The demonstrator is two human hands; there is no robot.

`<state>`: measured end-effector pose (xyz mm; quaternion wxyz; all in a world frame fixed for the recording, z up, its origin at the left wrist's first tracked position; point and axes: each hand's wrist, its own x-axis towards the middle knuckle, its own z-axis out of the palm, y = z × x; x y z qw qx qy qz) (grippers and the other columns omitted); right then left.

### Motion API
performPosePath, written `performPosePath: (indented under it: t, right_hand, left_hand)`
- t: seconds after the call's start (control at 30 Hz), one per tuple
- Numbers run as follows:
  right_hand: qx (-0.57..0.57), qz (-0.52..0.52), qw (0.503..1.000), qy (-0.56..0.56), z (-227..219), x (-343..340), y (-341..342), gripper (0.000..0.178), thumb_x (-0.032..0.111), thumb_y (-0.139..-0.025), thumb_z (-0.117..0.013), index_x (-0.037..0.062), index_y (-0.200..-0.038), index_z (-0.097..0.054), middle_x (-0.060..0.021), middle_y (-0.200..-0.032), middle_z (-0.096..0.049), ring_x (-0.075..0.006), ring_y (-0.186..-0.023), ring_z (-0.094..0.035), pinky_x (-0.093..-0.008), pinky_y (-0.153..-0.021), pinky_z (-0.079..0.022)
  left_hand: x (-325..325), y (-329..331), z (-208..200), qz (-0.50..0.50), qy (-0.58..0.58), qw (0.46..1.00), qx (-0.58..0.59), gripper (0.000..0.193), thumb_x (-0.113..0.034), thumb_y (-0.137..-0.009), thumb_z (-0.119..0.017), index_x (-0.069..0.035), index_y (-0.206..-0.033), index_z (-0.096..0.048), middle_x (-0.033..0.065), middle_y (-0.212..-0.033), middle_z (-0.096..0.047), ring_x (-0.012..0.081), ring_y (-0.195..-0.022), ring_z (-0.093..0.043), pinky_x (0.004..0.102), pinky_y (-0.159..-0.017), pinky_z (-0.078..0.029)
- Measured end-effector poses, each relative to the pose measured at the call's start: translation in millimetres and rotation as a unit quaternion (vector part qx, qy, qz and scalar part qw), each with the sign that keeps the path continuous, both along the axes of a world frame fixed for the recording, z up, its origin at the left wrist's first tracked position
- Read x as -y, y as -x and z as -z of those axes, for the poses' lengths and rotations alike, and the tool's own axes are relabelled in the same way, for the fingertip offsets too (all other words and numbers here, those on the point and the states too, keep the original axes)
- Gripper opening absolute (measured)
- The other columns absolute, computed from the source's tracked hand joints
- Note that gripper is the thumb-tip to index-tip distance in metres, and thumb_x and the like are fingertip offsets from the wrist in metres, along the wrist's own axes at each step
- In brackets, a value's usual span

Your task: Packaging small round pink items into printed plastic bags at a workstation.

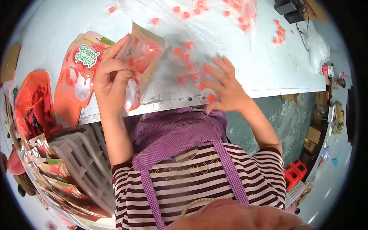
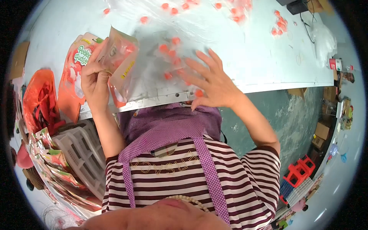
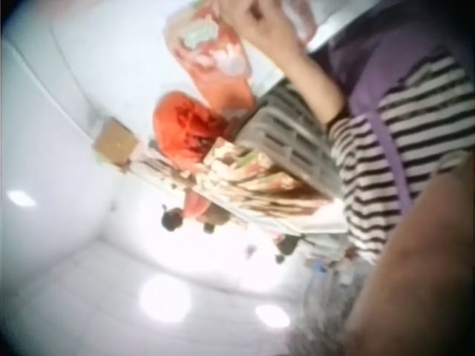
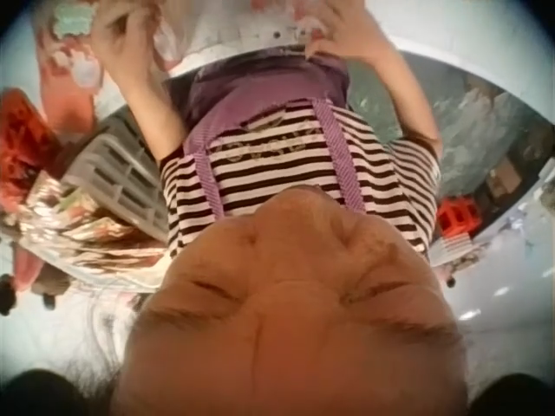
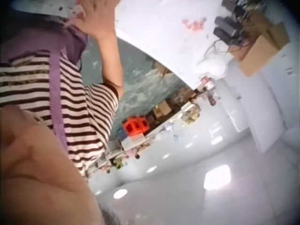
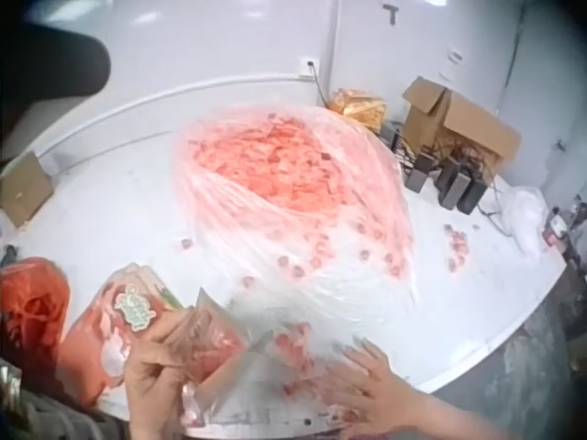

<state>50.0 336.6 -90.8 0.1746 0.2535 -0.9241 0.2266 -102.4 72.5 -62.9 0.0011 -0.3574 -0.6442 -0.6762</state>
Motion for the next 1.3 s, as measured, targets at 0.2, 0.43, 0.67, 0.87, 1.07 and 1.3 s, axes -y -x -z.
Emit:
performPosePath:
  t: [0.2, 0.43, 0.67, 0.87, 1.07, 1.3]
  right_hand:
    - [0.102, 0.077, 0.987, -0.100, 7.9, 14.7, 17.7, 0.084, 0.069, -0.061, -0.058, 0.0219, -0.129, -0.047, -0.0056, -0.145, -0.026, -0.0380, -0.136, -0.010, -0.0585, -0.107, -0.007]
    - [0.118, 0.025, 0.984, -0.129, 3.7, 24.5, 60.8, 0.086, 0.073, -0.055, -0.057, 0.0283, -0.128, -0.048, -0.0061, -0.147, -0.024, -0.0384, -0.137, -0.004, -0.0592, -0.107, 0.000]
    - [0.090, -0.016, 0.993, -0.071, 19.8, 29.7, 70.8, 0.064, 0.059, -0.061, -0.065, 0.0232, -0.114, -0.059, -0.0113, -0.139, -0.032, -0.0377, -0.128, -0.024, -0.0561, -0.104, -0.015]
    - [0.014, -0.007, 1.000, -0.028, 20.9, 34.7, 60.0, 0.031, 0.029, -0.065, -0.073, 0.0126, -0.088, -0.060, -0.0086, -0.108, -0.050, -0.0309, -0.099, -0.046, -0.0463, -0.084, -0.035]
    - [-0.018, 0.070, 0.997, 0.015, 26.1, 24.7, 55.0, 0.021, 0.012, -0.064, -0.075, 0.0087, -0.076, -0.057, -0.0065, -0.080, -0.053, -0.0209, -0.063, -0.050, -0.0308, -0.055, -0.041]
    - [0.186, 0.247, 0.853, 0.420, 5.8, 34.3, 64.3, 0.015, 0.013, -0.078, -0.069, 0.0065, -0.077, -0.055, 0.0001, -0.068, -0.054, -0.0087, -0.057, -0.051, -0.0231, -0.048, -0.041]
  left_hand:
    - [3.2, -5.6, -2.9, -0.004, 0.007, 1.000, -0.016, 0.012, -0.009, -0.082, -0.063, -0.002, -0.087, -0.054, 0.0298, -0.125, -0.047, 0.0204, -0.097, -0.058, 0.0252, -0.069, -0.048]
    - [8.8, -10.3, -5.9, -0.011, 0.029, 0.999, 0.014, 0.014, -0.013, -0.081, -0.064, -0.003, -0.084, -0.055, 0.0241, -0.126, -0.050, 0.0297, -0.115, -0.046, 0.0416, -0.097, -0.033]
    - [13.8, -11.9, -11.6, -0.045, 0.053, 0.998, 0.009, 0.003, -0.003, -0.076, -0.062, -0.002, -0.077, -0.059, 0.0203, -0.125, -0.052, 0.0297, -0.117, -0.045, 0.0418, -0.100, -0.031]
    - [-5.4, -7.0, -9.0, -0.031, 0.106, 0.990, -0.093, 0.007, -0.001, -0.071, -0.062, -0.004, -0.078, -0.061, 0.0179, -0.120, -0.055, 0.0292, -0.114, -0.050, 0.0371, -0.091, -0.041]
    - [-25.9, -5.8, 8.2, -0.033, 0.129, 0.978, -0.158, 0.018, -0.002, -0.070, -0.065, -0.005, -0.088, -0.063, 0.0186, -0.119, -0.054, 0.0340, -0.111, -0.051, 0.0382, -0.090, -0.043]
    - [-19.0, -9.0, 10.5, -0.023, 0.182, 0.972, -0.145, 0.016, -0.006, -0.072, -0.065, -0.005, -0.087, -0.062, 0.0194, -0.123, -0.051, 0.0351, -0.113, -0.049, 0.0395, -0.092, -0.041]
